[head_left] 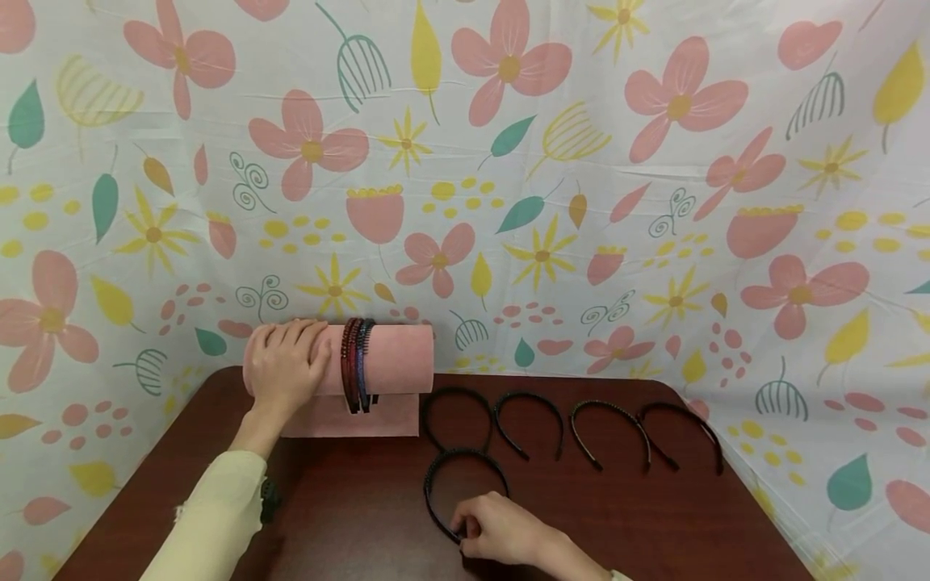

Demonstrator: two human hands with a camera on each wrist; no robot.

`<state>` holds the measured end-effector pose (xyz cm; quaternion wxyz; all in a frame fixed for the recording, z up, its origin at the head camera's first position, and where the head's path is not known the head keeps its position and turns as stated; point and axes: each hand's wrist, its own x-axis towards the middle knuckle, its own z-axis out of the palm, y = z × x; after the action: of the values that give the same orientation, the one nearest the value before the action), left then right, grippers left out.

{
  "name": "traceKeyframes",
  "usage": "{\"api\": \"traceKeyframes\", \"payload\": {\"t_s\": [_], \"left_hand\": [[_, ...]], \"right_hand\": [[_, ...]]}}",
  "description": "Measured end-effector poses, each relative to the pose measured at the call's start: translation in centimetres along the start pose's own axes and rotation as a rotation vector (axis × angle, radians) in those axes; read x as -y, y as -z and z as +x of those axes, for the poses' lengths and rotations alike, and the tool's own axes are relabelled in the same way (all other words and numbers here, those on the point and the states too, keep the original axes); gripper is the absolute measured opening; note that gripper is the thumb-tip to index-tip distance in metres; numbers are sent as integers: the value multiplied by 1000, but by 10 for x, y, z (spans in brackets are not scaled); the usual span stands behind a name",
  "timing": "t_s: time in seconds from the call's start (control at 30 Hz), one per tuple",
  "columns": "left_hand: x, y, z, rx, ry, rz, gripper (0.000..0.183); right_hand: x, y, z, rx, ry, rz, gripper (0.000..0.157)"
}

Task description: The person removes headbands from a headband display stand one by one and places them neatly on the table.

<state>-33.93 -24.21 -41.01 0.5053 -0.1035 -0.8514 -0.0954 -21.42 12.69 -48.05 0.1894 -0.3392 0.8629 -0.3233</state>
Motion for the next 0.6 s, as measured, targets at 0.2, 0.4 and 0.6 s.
{"api": "traceKeyframes", "payload": {"t_s": [0.2,0.4,0.6], "left_hand": [[0,0,0,-6,-6,8,46],[0,1,1,-5,-5,1,44],[1,0,0,-11,-6,4,43]], "right_hand": [[1,1,4,-7,-18,-21,18],[9,9,13,-56,-11,-65,16],[19,20,24,-136,-9,-69,18]]}}
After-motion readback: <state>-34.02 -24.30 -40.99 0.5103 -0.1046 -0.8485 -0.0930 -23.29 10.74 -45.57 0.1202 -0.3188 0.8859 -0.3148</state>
